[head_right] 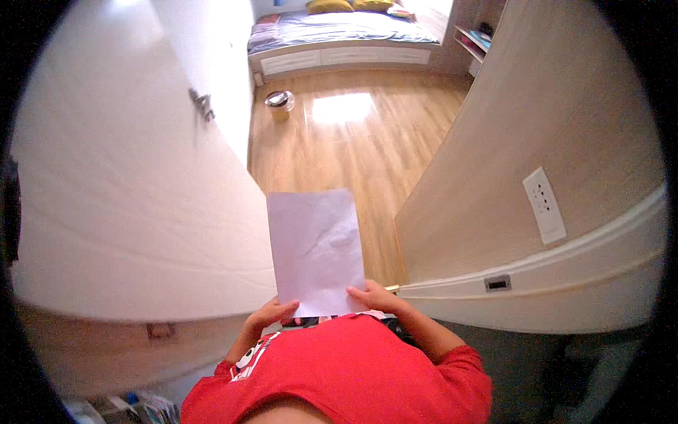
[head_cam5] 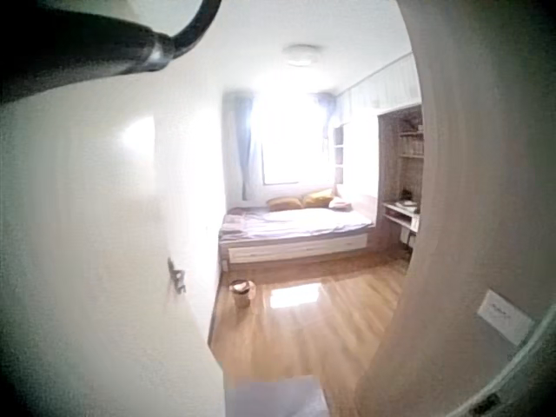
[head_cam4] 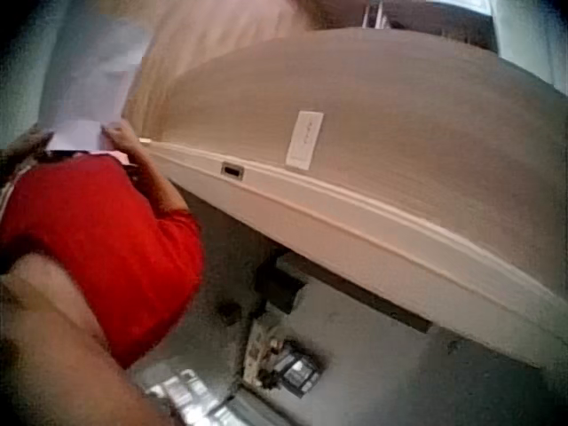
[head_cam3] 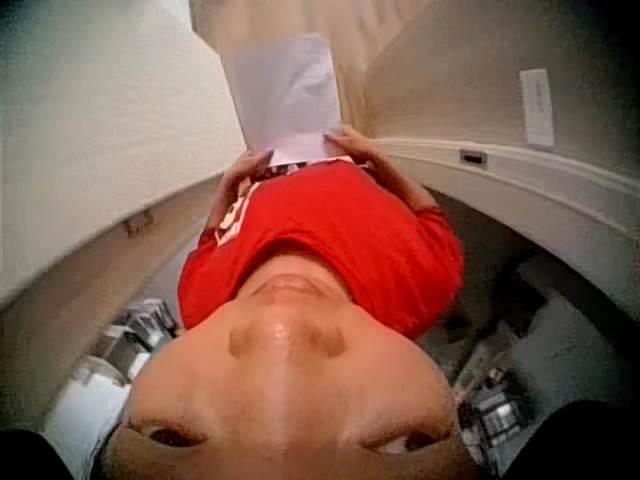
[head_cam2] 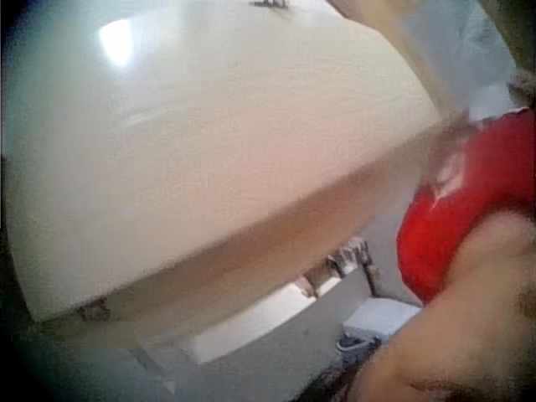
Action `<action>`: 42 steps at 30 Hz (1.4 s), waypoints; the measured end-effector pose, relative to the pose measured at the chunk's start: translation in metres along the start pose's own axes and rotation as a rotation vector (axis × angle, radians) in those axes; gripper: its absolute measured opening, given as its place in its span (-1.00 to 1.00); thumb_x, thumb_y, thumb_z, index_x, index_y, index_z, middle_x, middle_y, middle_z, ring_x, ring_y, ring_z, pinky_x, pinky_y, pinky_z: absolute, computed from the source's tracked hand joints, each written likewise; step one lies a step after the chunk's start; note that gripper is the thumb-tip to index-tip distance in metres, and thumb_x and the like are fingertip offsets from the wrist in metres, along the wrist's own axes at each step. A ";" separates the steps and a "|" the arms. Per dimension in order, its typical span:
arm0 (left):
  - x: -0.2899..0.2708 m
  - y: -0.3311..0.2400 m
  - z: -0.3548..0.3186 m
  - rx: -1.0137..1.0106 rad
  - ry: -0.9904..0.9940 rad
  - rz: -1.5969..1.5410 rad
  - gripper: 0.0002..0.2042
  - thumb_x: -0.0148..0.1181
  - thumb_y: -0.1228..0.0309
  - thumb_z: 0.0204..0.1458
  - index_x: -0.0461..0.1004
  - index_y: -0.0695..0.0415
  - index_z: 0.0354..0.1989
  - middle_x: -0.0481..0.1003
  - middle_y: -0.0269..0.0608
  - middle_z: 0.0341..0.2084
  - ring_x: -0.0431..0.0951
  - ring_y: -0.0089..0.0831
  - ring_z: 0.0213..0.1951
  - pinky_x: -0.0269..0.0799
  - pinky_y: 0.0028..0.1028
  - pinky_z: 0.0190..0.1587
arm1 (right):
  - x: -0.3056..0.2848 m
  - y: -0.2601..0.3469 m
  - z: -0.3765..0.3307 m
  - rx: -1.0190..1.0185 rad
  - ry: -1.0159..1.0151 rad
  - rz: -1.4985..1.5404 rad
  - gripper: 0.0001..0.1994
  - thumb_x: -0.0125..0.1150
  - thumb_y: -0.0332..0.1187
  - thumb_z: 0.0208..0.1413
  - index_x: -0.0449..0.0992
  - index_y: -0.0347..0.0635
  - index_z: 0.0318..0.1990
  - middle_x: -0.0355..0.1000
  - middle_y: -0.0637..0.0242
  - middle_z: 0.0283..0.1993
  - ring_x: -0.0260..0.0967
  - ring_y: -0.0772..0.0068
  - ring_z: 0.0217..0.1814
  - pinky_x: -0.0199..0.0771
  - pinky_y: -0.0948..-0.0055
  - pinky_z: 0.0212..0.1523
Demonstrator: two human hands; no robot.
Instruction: The person hangs red and grey socks on a clothes drying rack on a balcony using clothespins. They then move into a bedroom, pick up a stack of white papers from the floor, and place them on a shelf. Finally, they fold a blue towel on a wooden cabinet.
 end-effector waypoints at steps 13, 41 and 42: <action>-0.165 -0.225 0.227 -0.083 -0.195 -0.083 -0.77 0.10 0.20 0.04 0.38 0.12 -0.41 0.31 -0.45 -0.57 0.26 -0.64 -0.52 0.24 -0.64 -0.46 | -0.227 0.136 0.250 0.020 0.036 0.269 -0.60 -0.06 -0.14 0.16 0.32 -0.34 -0.07 0.38 0.25 -0.22 0.36 0.45 -0.26 0.44 0.43 -0.30; -0.178 -0.690 0.794 -0.077 0.486 0.321 -0.80 0.04 0.30 0.07 0.37 0.21 -0.38 0.35 -0.34 -0.63 0.26 -0.63 -0.62 0.18 -0.67 -0.57 | -0.723 0.190 0.428 -0.225 -0.894 1.243 -0.74 0.04 -0.29 0.11 0.30 -0.20 -0.11 0.38 0.33 -0.37 0.37 0.58 -0.46 0.46 0.62 -0.43; -0.162 -0.702 0.811 -0.080 0.476 0.277 -0.81 0.03 0.31 0.07 0.36 0.21 -0.39 0.33 -0.35 -0.63 0.24 -0.63 -0.63 0.15 -0.66 -0.58 | -0.747 0.191 0.424 -0.309 -0.895 1.262 -0.74 0.08 -0.28 0.09 0.29 -0.19 -0.12 0.37 0.36 -0.39 0.37 0.57 -0.45 0.46 0.60 -0.40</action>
Point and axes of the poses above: each hand's wrist, its own z-axis towards the middle knuckle, its own x-axis out of the palm, y = z × x, the point moved 7 cm from there along z, towards the middle knuckle
